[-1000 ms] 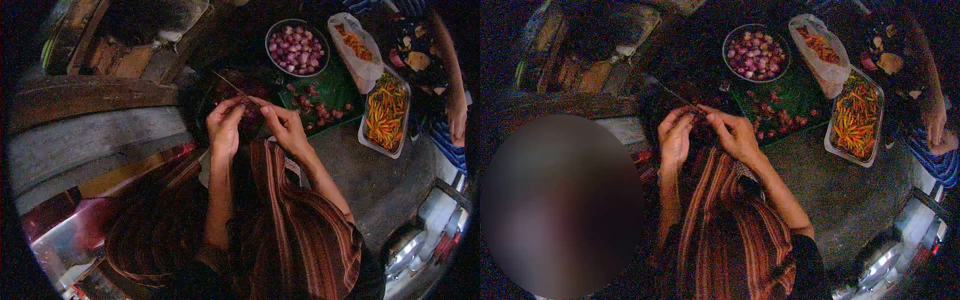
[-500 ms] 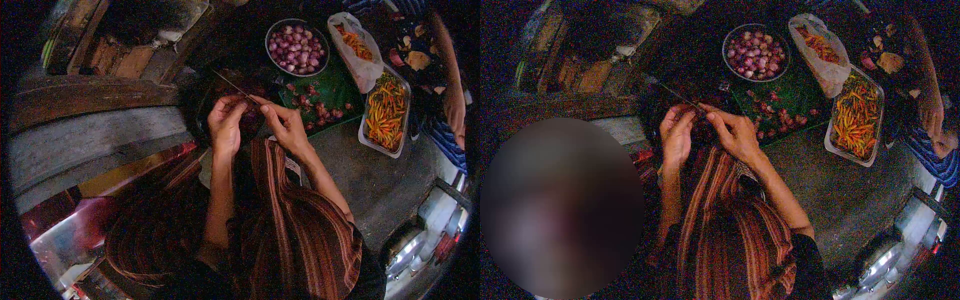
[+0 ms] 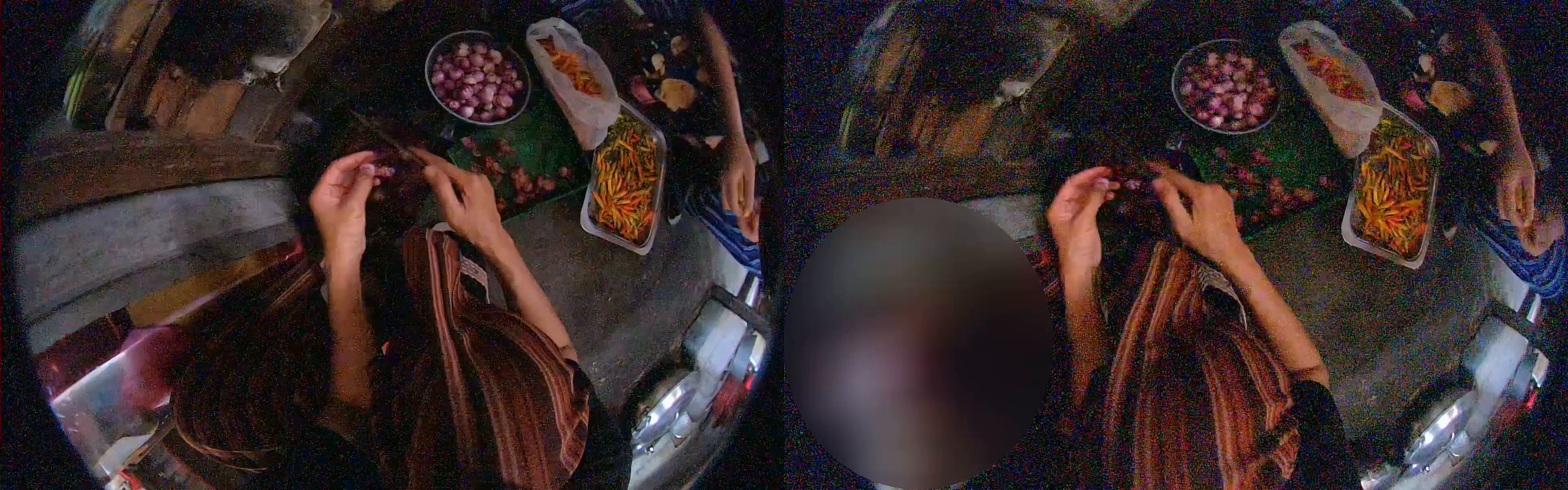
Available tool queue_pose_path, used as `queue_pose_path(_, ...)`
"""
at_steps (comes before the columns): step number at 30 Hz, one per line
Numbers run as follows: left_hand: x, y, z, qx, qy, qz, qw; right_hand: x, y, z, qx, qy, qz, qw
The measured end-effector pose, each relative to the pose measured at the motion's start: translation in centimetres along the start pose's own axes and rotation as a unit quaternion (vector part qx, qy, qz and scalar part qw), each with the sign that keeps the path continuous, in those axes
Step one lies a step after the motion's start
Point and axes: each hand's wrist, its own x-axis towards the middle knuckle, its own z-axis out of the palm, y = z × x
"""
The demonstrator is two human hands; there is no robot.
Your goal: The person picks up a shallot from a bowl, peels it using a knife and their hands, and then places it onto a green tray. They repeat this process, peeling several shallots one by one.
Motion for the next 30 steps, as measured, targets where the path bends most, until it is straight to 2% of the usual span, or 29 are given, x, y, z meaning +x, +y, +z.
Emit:
queue_pose_path(1, 0.2, 0.6, 0.1, -0.015, 0.009, 0.038, 0.999, -0.1, 0.2, 0.5, 0.038, 0.037, -0.069, 0.996)
queue_pose_path(4, 1.0, 2.7, -0.5, -0.025, 0.029, 0.078, 0.996, 0.3, 1.2, 1.6, 0.038, 0.027, -0.076, 0.996)
queue_pose_path(5, 1.3, 3.6, -0.4, -0.067, 0.033, 0.080, 0.994, 0.5, 2.9, 2.9, 0.036, 0.093, -0.141, 0.985)
queue_pose_path(6, 1.7, 4.5, -0.1, -0.065, 0.047, 0.068, 0.994, 0.5, 2.8, 2.9, 0.036, 0.097, -0.140, 0.985)
queue_pose_path(8, 3.7, 4.5, 0.1, -0.058, 0.024, 0.118, 0.991, 0.4, 2.7, 3.0, -0.009, 0.098, -0.108, 0.989)
queue_pose_path(10, 5.1, 6.1, 2.1, -0.018, 0.009, 0.098, 0.995, 0.1, 2.2, 2.3, -0.032, 0.096, -0.081, 0.992)
queue_pose_path(12, 6.9, 6.9, 4.3, 0.022, -0.007, 0.078, 0.997, -1.0, 1.0, 0.8, 0.015, 0.047, -0.034, 0.998)
queue_pose_path(13, 8.0, 6.9, 5.6, 0.068, -0.041, 0.070, 0.994, -1.4, 1.5, 0.5, 0.015, 0.051, -0.030, 0.998)
queue_pose_path(15, 10.1, 6.3, 7.8, 0.115, -0.077, 0.062, 0.989, -2.4, 3.0, -0.3, 0.143, 0.132, -0.098, 0.976)
queue_pose_path(17, 11.6, 4.7, 9.9, 0.239, -0.127, 0.151, 0.951, -3.6, 4.1, -2.0, 0.143, 0.169, -0.086, 0.971)
queue_pose_path(18, 11.6, 4.1, 10.9, 0.238, -0.130, 0.151, 0.951, -4.2, 4.7, -3.1, 0.144, 0.203, -0.076, 0.966)
queue_pose_path(20, 11.0, 2.9, 12.9, 0.362, -0.091, 0.274, 0.886, -5.1, 6.5, -5.1, 0.159, 0.230, -0.056, 0.959)
queue_pose_path(21, 10.0, 2.5, 14.0, 0.317, -0.135, 0.245, 0.906, -5.2, 8.2, -5.5, 0.165, 0.269, -0.008, 0.949)
queue_pose_path(22, 8.8, 1.5, 15.1, 0.334, -0.154, 0.276, 0.888, -5.9, 10.0, -6.2, 0.191, 0.269, 0.022, 0.944)
queue_pose_path(24, 6.5, -0.4, 17.0, 0.313, -0.253, 0.255, 0.879, -6.2, 12.1, -7.4, 0.167, 0.308, 0.029, 0.936)
queue_pose_path(25, 5.8, -3.1, 17.9, 0.334, -0.267, 0.251, 0.868, -6.4, 11.8, -8.0, 0.167, 0.308, 0.030, 0.936)
queue_pose_path(27, 4.1, -5.1, 18.9, 0.372, -0.342, 0.094, 0.858, -6.9, 10.5, -9.4, 0.150, 0.316, 0.079, 0.933)
queue_pose_path(28, 4.0, -9.7, 18.9, 0.329, -0.293, 0.212, 0.872, -7.1, 10.7, -9.5, 0.150, 0.318, 0.080, 0.933)
queue_pose_path(30, 3.6, -15.7, 18.9, 0.331, -0.278, 0.259, 0.864, -7.0, 11.4, -9.3, 0.178, 0.334, 0.060, 0.924)
